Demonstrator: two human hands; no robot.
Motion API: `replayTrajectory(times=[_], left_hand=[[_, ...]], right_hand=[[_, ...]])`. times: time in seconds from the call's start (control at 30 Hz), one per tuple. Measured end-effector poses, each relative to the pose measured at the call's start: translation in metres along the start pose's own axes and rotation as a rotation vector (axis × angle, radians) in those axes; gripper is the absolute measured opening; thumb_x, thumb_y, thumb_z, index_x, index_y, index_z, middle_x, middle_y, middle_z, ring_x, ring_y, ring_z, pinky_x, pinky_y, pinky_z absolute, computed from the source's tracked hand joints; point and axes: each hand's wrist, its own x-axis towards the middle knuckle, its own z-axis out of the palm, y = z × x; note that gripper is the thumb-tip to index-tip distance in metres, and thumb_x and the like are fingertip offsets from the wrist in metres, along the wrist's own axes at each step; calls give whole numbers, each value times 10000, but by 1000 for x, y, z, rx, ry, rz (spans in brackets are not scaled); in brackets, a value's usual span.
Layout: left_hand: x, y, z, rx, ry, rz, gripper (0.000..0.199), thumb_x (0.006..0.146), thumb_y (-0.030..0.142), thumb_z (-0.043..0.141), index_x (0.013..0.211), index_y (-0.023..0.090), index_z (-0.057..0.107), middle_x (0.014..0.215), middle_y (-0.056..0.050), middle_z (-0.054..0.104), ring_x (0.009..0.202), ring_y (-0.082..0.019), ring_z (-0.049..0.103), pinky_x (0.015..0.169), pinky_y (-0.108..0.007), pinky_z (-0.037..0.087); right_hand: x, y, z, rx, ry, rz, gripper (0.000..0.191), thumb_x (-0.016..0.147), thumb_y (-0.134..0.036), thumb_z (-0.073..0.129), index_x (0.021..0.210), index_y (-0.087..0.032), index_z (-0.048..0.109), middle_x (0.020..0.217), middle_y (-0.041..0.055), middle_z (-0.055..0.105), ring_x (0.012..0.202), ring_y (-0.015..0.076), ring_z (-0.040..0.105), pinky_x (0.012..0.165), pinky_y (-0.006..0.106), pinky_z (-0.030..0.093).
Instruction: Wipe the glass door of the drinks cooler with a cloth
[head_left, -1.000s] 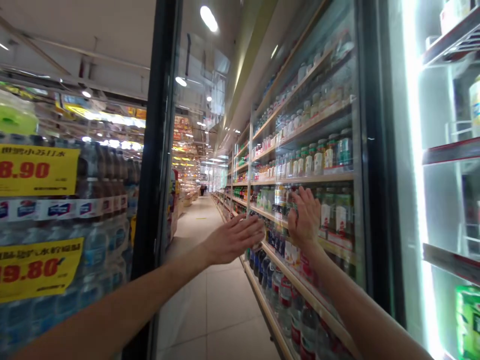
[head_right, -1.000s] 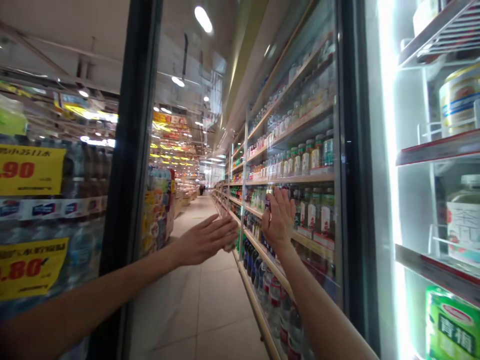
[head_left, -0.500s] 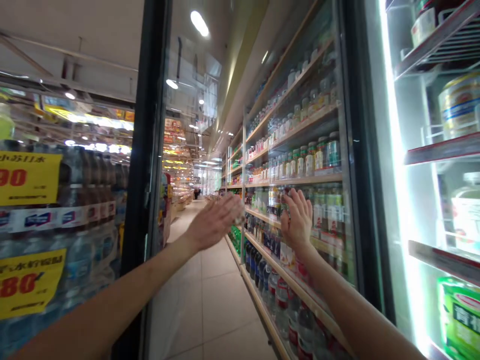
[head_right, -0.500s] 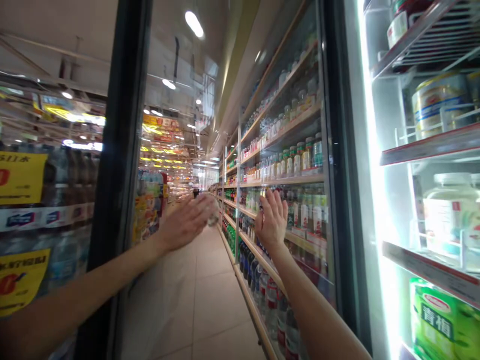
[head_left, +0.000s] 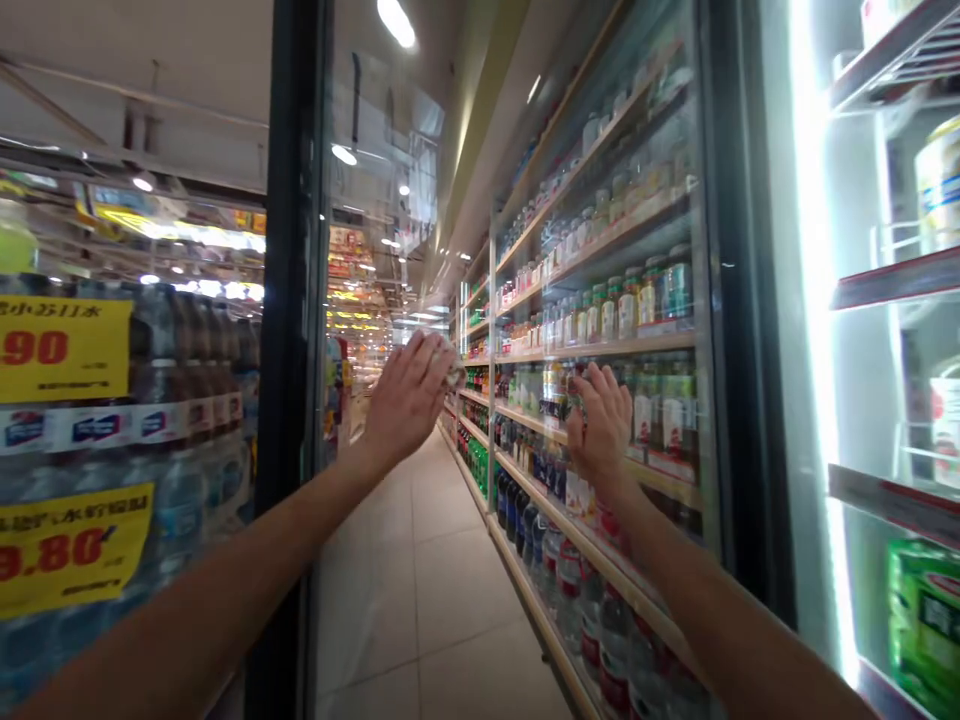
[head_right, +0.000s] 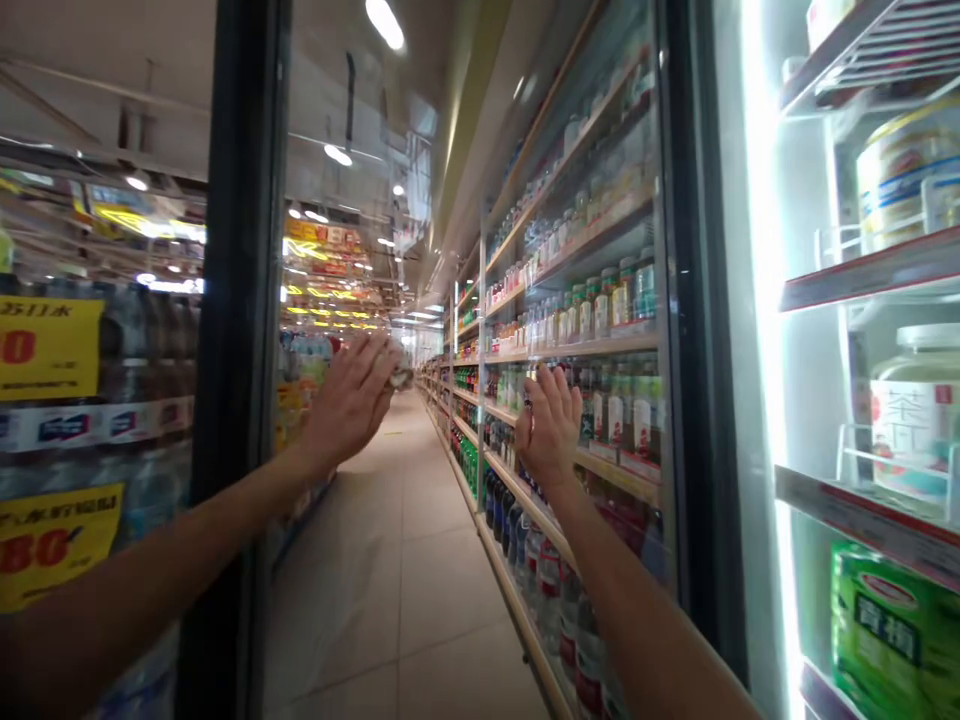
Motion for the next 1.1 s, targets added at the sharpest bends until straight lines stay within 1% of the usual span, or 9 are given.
replayTrajectory(times=[0.2, 0.4, 0.6, 0.67, 0.77, 0.83, 1.0, 1.03, 1.1], left_hand=[[-16, 26, 3, -89, -140, 489, 482, 864, 145, 385, 1339, 224, 359, 1403, -45, 401, 1370, -186, 182, 1113, -376, 206], [11, 13, 2, 30, -21, 49, 466, 869, 178, 406, 1331, 169, 353, 1399, -121, 390, 1372, -230, 173, 1071, -446, 270], [-10, 44, 9, -96, -169, 508, 501, 855, 180, 421, 1349, 207, 338, 1425, -37, 367, 1381, -187, 132, 1127, -389, 169], [0, 31, 8, -87, -151, 404, 523, 861, 171, 407, 1370, 222, 297, 1428, -43, 360, 1377, -187, 152, 1124, -404, 180], [18, 2, 5, -38, -59, 60, 538, 876, 181, 392, 1392, 229, 244, 1442, -85, 326, 1374, -229, 166, 1098, -464, 223], [18, -3, 3, -24, -19, -9, 548, 882, 203, 395, 1400, 216, 219, 1446, -107, 309, 1375, -247, 155, 1090, -477, 233], [-16, 25, 1, -95, -141, 529, 510, 880, 154, 359, 1378, 219, 276, 1408, -55, 391, 1371, -184, 178, 1109, -379, 222], [-19, 23, 0, -99, -168, 553, 491, 884, 169, 357, 1368, 226, 297, 1405, -47, 396, 1366, -183, 197, 1109, -378, 222], [-19, 1, -6, -82, -164, 403, 474, 895, 186, 354, 1363, 243, 303, 1412, -48, 385, 1361, -198, 216, 1104, -406, 227]], right_hand=[[0, 0, 0, 5, 2, -4, 372, 822, -215, 408, 1175, -185, 524, 1318, 110, 507, 1303, 225, 363, 1062, 448, 271], [1, -1, -2, 7, -2, 5, 362, 822, -224, 409, 1159, -179, 534, 1313, 112, 512, 1299, 234, 370, 1059, 455, 275], [0, 0, 0, 11, -1, -1, 374, 821, -211, 410, 1176, -181, 524, 1321, 113, 503, 1303, 226, 362, 1062, 449, 271], [0, 0, 0, 11, -1, -4, 382, 817, -206, 409, 1182, -188, 519, 1322, 109, 503, 1303, 227, 361, 1060, 450, 274], [0, 0, 0, 7, -7, 3, 377, 817, -210, 408, 1176, -192, 523, 1323, 105, 502, 1304, 232, 360, 1058, 455, 276], [1, -1, -1, 5, -13, 7, 367, 821, -218, 407, 1167, -189, 529, 1324, 106, 500, 1303, 234, 361, 1058, 459, 276], [1, -1, -2, 9, -12, -2, 356, 829, -221, 403, 1157, -178, 534, 1322, 110, 503, 1298, 235, 371, 1053, 462, 287], [1, 0, -1, 8, -7, -7, 354, 830, -221, 402, 1155, -176, 535, 1319, 112, 506, 1295, 237, 375, 1050, 462, 292], [0, 0, -1, 7, 3, -16, 352, 831, -217, 399, 1152, -170, 534, 1313, 118, 511, 1292, 239, 380, 1047, 459, 297]])
